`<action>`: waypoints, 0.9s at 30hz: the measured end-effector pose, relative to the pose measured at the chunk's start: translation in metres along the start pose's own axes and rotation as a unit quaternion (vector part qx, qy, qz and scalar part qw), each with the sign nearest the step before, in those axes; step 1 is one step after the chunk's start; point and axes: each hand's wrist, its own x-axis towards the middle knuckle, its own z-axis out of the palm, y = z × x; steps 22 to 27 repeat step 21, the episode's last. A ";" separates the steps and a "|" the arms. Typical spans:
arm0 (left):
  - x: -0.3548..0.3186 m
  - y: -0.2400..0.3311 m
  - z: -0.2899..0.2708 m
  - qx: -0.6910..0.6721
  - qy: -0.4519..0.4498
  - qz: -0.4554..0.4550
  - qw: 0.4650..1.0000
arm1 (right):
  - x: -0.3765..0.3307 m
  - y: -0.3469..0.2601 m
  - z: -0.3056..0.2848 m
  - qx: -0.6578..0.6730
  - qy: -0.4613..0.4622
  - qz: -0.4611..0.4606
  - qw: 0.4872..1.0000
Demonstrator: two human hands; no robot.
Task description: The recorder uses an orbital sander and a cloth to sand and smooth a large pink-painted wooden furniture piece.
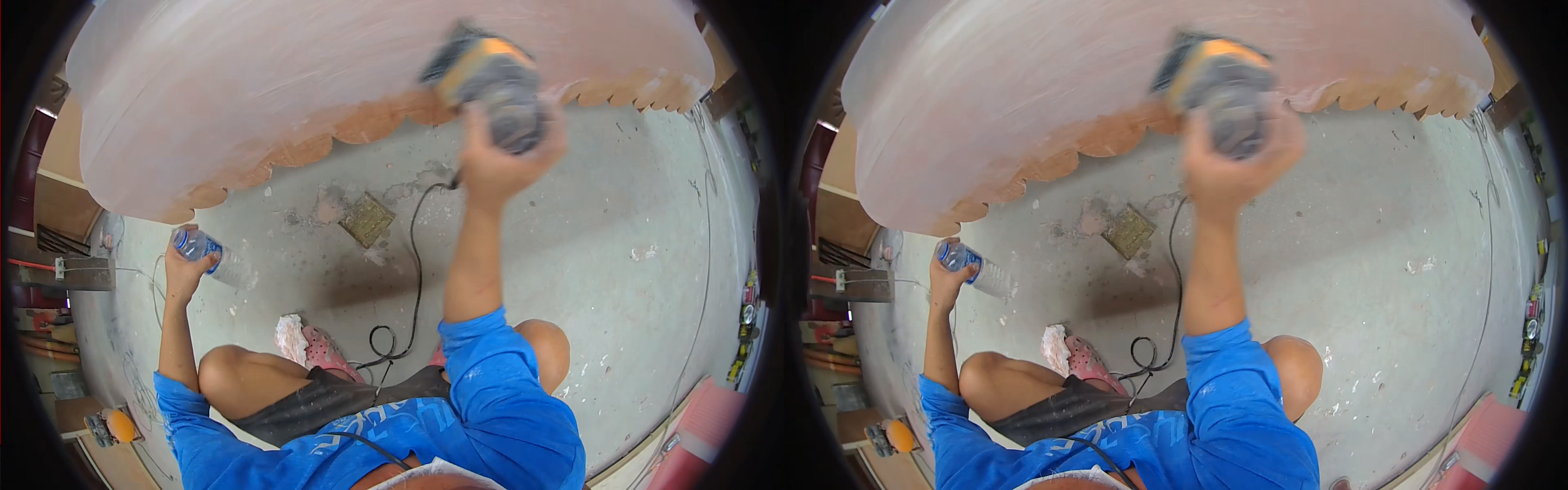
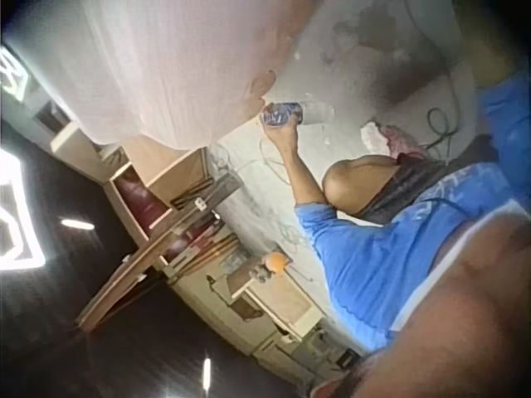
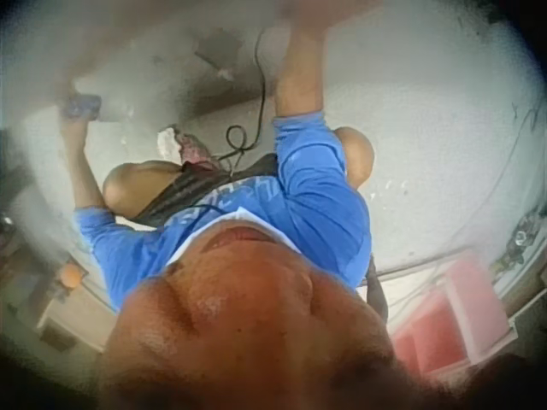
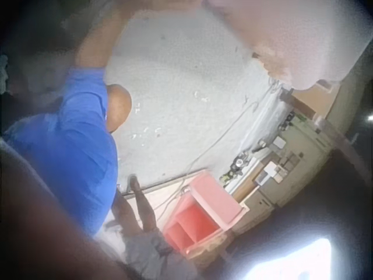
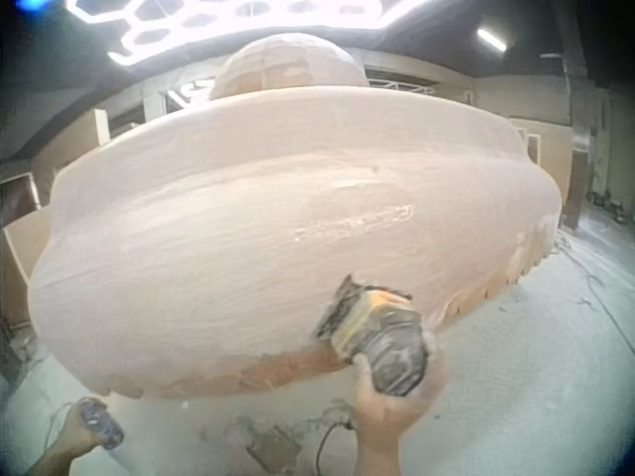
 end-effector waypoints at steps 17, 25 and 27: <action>-0.033 -0.328 -0.025 0.097 0.302 -0.231 0.920 | -0.090 -0.110 0.028 -0.004 -0.106 -0.119 0.987; -0.041 -0.335 -0.007 -0.002 0.335 -0.274 0.901 | -0.080 -0.074 0.027 0.028 -0.064 -0.094 0.993; -0.041 -0.335 -0.007 -0.002 0.335 -0.274 0.901 | -0.080 -0.074 0.027 0.028 -0.064 -0.094 0.993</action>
